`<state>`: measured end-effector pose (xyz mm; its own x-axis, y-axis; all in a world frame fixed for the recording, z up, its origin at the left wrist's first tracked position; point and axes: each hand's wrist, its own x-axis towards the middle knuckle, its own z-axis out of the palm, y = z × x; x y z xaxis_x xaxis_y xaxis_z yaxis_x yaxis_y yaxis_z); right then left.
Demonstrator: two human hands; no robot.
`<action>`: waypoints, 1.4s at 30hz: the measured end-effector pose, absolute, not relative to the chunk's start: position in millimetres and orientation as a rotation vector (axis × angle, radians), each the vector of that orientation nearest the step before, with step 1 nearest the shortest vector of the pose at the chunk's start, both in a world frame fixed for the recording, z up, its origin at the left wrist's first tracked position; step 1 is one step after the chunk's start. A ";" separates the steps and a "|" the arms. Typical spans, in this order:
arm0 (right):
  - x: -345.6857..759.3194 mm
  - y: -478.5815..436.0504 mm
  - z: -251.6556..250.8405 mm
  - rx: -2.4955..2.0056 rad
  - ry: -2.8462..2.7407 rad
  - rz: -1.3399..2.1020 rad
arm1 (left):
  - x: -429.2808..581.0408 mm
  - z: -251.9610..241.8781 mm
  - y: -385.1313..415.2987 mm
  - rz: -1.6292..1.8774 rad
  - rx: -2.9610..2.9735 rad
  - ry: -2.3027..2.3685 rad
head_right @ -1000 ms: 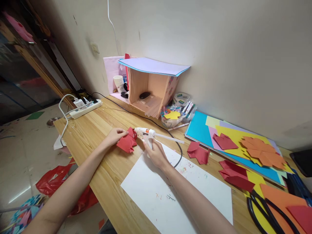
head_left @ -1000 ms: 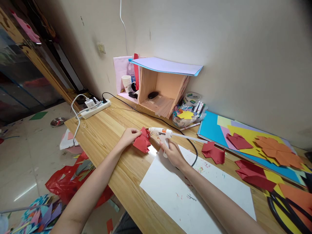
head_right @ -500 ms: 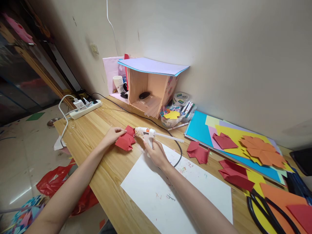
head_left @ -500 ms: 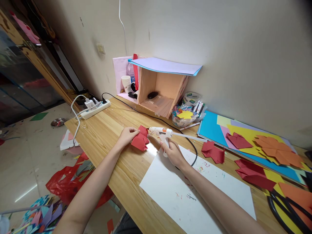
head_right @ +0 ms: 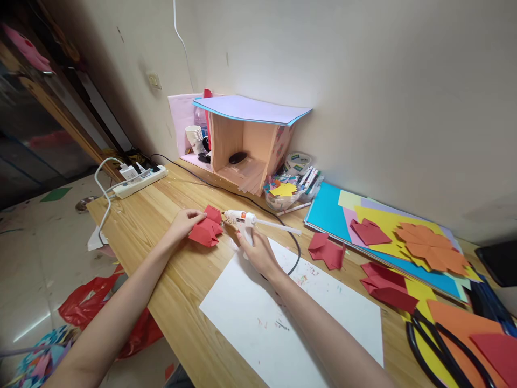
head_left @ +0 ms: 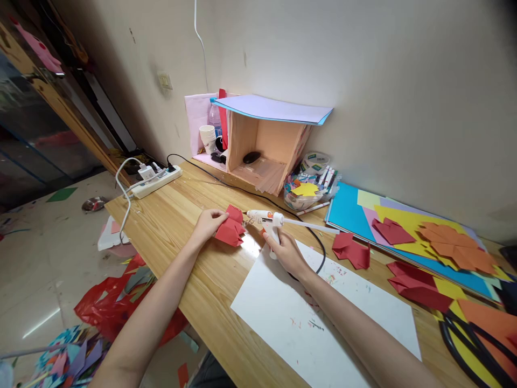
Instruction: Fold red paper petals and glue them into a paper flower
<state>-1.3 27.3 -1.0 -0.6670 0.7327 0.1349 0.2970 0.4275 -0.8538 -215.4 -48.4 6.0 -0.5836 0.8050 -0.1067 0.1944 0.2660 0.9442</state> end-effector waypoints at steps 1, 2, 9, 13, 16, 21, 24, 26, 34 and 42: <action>-1.6 28.9 -1.7 -0.876 -2.177 1.158 | -215.2 7.3 -48.6 1.341 0.885 1.942; -3.1 31.5 -2.4 -0.881 -2.161 1.147 | -214.8 8.7 -48.9 1.356 0.870 1.928; -48.3 69.7 -6.9 -0.755 -2.226 0.996 | -203.3 20.3 -52.0 1.318 0.853 1.644; -69.2 82.8 -9.7 -0.673 -2.336 0.900 | -196.2 26.6 -54.0 1.260 0.903 1.576; -65.0 80.9 -9.4 -0.622 -2.381 0.876 | -193.3 30.6 -55.1 1.231 0.924 1.551; -29.2 59.8 -4.6 -0.683 -2.206 0.788 | -189.2 30.6 -54.2 1.239 0.893 1.545; -10.6 42.4 -2.7 -0.726 -2.043 1.012 | -185.3 24.8 -52.0 1.268 0.855 1.549; -5.8 32.7 -4.2 -0.695 -1.962 1.285 | -181.3 20.3 -50.6 1.275 0.839 1.537; -8.7 24.2 -15.0 -0.733 -1.690 1.522 | -163.6 15.3 -50.6 1.188 0.750 1.382; 3.6 30.4 -5.5 -0.721 -1.890 1.054 | -167.8 20.3 -57.5 0.991 0.727 1.084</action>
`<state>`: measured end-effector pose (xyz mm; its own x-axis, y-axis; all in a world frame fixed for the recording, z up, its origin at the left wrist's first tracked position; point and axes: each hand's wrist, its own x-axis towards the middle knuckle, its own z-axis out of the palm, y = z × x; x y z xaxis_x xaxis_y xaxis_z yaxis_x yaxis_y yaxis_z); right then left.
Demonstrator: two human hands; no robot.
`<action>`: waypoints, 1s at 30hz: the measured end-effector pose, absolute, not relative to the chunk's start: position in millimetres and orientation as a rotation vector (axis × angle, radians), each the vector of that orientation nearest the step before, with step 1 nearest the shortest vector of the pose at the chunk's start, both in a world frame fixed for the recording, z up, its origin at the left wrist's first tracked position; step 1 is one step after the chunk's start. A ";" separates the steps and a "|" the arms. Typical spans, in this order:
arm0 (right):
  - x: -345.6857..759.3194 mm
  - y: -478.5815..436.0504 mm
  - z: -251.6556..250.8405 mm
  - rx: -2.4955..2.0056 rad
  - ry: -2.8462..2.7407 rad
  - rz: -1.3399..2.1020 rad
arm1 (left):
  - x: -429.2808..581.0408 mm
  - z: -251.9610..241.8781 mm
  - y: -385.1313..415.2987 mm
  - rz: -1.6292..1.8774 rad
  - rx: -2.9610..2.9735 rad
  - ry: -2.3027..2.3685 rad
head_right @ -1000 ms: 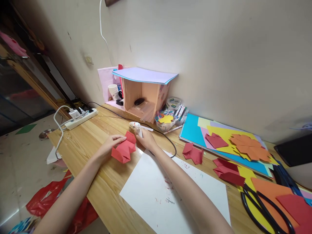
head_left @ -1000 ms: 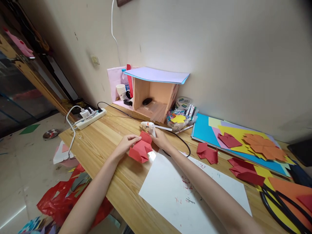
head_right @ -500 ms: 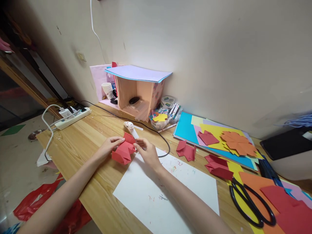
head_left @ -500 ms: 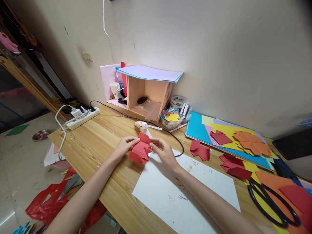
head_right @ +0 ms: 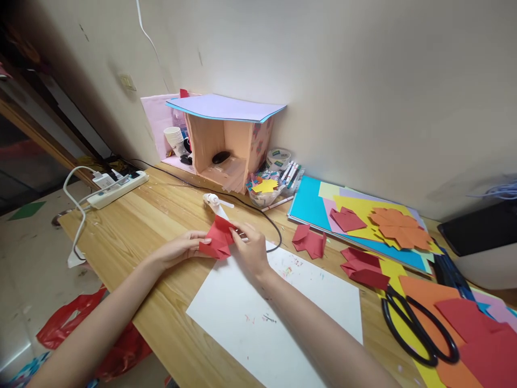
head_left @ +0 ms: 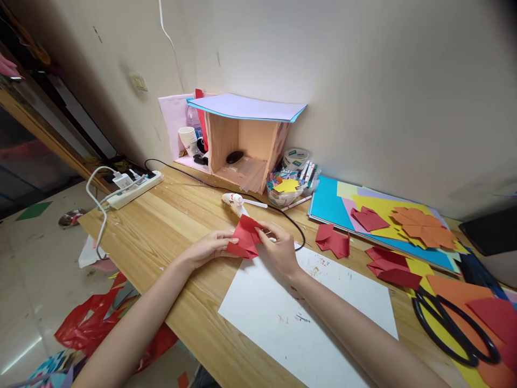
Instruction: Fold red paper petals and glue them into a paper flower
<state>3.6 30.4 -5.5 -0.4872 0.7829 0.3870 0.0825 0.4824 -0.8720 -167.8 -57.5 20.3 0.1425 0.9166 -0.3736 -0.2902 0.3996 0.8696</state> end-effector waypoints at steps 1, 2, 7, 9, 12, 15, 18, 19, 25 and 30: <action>5.0 32.0 -5.4 -0.685 -1.952 0.990 | -169.4 19.6 -57.4 0.989 0.725 1.092; 6.3 33.6 -5.8 -0.649 -2.017 0.926 | -170.8 18.8 -57.1 0.989 0.723 1.101; 11.0 39.4 -10.4 -0.535 -2.308 0.629 | -174.3 18.1 -56.3 0.982 0.745 1.130; 12.0 40.0 -11.8 -0.516 -2.399 0.525 | -174.1 19.7 -56.5 0.983 0.752 1.138; 12.8 40.1 -12.3 -0.486 -2.497 0.383 | -173.7 21.8 -56.7 0.989 0.752 1.132; 13.4 39.9 -11.6 -0.467 -2.546 0.268 | -174.1 21.5 -56.6 0.997 0.759 1.134; 14.0 39.8 -11.1 -0.453 -2.569 0.219 | -175.0 19.9 -56.3 0.998 0.761 1.158; 14.1 39.8 -11.0 -0.450 -2.569 0.217 | -175.3 19.6 -56.3 0.997 0.761 1.162; 13.3 39.4 -11.2 -0.434 -2.573 0.192 | -177.2 17.9 -55.9 0.984 0.760 1.189; 12.4 38.6 -10.9 -0.426 -2.601 0.096 | -180.0 14.1 -55.5 0.996 0.749 1.181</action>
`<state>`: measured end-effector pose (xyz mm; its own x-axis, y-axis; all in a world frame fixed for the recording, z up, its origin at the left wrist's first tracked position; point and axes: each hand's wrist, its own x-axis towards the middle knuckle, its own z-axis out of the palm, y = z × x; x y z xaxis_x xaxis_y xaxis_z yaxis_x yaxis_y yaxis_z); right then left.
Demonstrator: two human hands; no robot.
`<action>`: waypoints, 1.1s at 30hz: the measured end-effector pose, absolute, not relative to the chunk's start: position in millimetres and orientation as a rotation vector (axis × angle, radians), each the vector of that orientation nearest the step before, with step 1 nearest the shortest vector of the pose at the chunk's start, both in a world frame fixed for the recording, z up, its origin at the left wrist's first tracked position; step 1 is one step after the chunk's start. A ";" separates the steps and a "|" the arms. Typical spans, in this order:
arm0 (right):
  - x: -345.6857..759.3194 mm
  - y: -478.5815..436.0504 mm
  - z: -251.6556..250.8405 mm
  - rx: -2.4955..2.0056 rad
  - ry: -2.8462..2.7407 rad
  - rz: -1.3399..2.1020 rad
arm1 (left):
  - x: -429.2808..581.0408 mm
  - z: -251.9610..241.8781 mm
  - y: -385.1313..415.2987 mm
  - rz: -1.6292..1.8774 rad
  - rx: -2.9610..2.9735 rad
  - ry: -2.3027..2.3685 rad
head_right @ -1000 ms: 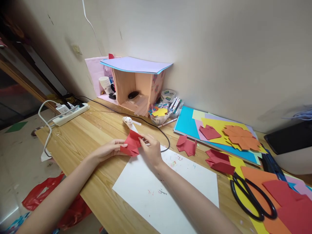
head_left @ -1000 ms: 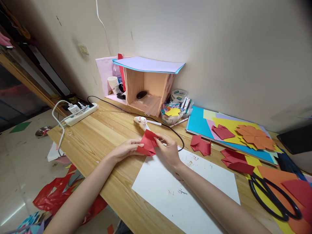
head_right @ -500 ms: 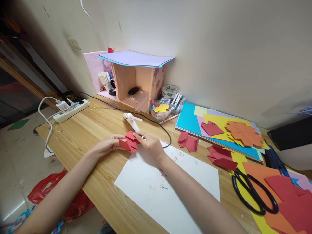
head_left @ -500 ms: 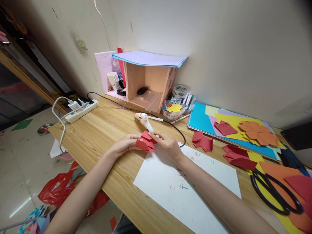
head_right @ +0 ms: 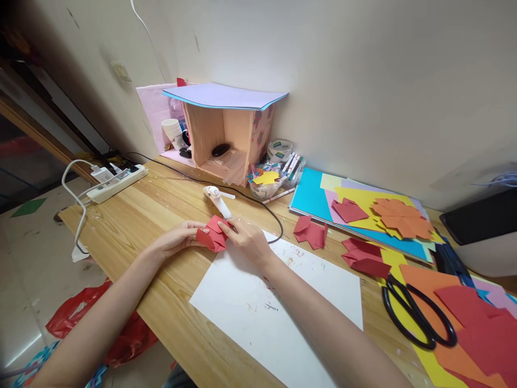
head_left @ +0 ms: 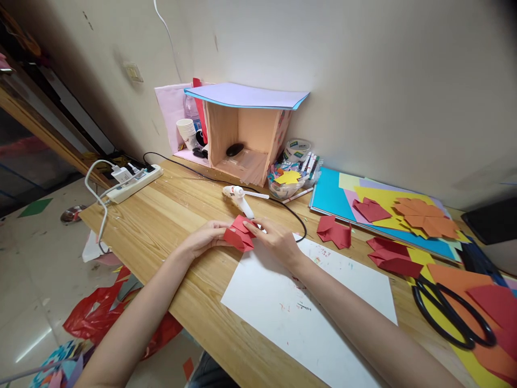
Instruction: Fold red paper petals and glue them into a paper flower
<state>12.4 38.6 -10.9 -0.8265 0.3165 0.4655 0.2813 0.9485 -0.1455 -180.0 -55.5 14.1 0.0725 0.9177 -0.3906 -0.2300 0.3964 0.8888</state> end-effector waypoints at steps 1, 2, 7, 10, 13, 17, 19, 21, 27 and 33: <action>12.4 38.5 -10.6 -0.427 -2.602 0.095 | -180.2 13.9 -55.4 0.997 0.750 1.180; 12.3 38.4 -10.3 -0.427 -2.602 0.102 | -180.2 14.0 -55.4 1.000 0.752 1.179; 12.6 37.6 -9.1 -0.414 -2.607 0.096 | -177.4 15.1 -54.9 1.034 0.762 1.241; 12.7 37.0 -9.8 -0.392 -2.623 0.040 | -176.5 13.5 -54.4 1.030 0.765 1.303; 12.1 36.9 -9.8 -0.371 -2.624 0.055 | -177.4 11.1 -53.9 1.020 0.765 1.337; 9.0 35.6 -6.1 -0.415 -2.544 0.288 | -177.7 9.7 -52.7 1.065 0.757 1.399; 6.6 33.1 -3.6 -0.519 -2.415 0.558 | -175.5 10.3 -51.9 1.091 0.767 1.441; 3.8 29.7 -2.5 -0.645 -2.248 0.889 | -172.1 11.4 -51.1 1.101 0.807 1.468; -3.7 24.1 -8.8 -0.875 -1.965 1.439 | -162.2 11.0 -50.0 1.146 0.929 1.481; -4.4 23.1 -13.6 -0.868 -1.928 1.511 | -158.8 11.5 -49.6 1.154 0.972 1.475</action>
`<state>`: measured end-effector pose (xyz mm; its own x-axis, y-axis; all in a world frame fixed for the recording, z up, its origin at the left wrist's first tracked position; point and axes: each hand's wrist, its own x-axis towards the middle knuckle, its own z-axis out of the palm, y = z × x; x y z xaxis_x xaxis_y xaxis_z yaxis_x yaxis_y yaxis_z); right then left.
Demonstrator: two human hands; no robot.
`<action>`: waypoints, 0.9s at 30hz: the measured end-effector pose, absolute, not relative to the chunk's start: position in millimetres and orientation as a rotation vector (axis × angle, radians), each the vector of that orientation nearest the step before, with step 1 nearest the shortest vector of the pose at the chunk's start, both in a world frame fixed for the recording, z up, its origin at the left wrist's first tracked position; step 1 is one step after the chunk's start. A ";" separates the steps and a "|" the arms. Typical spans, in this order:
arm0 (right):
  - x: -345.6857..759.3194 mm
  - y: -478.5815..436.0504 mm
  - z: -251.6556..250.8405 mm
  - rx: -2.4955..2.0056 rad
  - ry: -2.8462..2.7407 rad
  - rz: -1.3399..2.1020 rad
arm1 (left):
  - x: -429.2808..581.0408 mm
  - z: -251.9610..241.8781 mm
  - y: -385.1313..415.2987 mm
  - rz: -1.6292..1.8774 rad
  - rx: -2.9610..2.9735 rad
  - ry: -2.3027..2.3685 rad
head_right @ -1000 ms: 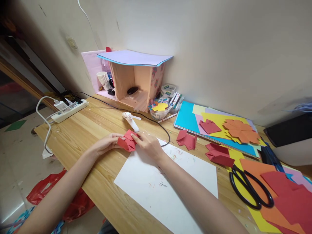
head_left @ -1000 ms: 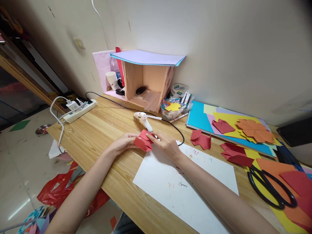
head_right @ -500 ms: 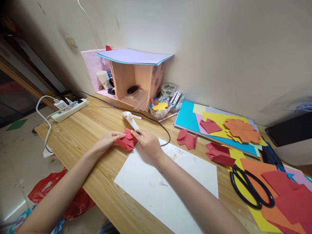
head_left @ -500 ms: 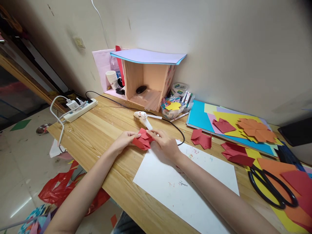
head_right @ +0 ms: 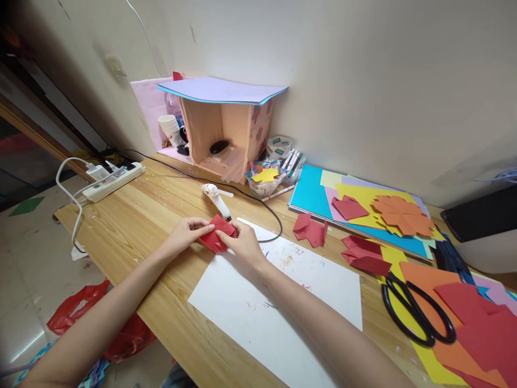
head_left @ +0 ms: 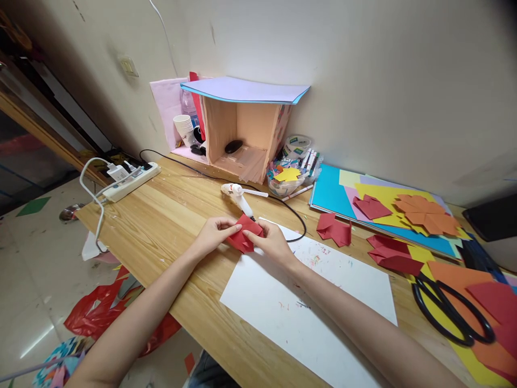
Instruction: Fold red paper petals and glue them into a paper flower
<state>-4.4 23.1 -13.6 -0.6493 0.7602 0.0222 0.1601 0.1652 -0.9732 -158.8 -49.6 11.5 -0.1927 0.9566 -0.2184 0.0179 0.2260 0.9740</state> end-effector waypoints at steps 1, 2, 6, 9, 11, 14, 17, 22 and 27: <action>-4.1 23.0 -14.5 -0.862 -1.932 1.514 | -159.0 12.2 -49.7 1.148 0.985 1.485; -3.9 23.1 -15.4 -0.859 -1.932 1.509 | -159.4 12.7 -49.8 1.145 0.997 1.500; -3.9 24.3 -18.6 -0.839 -1.895 1.504 | -162.8 12.5 -49.5 1.148 1.008 1.537; -4.5 24.7 -19.1 -0.824 -1.831 1.553 | -165.1 11.6 -49.2 1.156 0.960 1.495; -4.7 24.6 -18.8 -0.829 -1.782 1.571 | -165.3 12.4 -49.3 1.162 0.922 1.463; -4.6 24.1 -18.0 -0.827 -1.720 1.586 | -164.4 14.8 -49.3 1.169 0.892 1.444; -4.4 24.2 -17.5 -0.813 -1.667 1.599 | -165.3 15.2 -48.2 1.193 0.872 1.466; -4.4 23.6 -18.5 -0.798 -1.689 1.593 | -170.7 11.3 -46.0 1.335 0.797 1.507; -2.0 20.2 -14.1 -0.714 -1.954 1.543 | -166.6 14.4 -49.2 1.309 1.028 1.520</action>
<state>-2.0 20.2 -14.1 -0.7110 0.6973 0.0911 0.0727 0.2018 -0.9767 -166.6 -49.2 14.4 -0.2922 0.9520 -0.0909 0.0511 0.1105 0.9926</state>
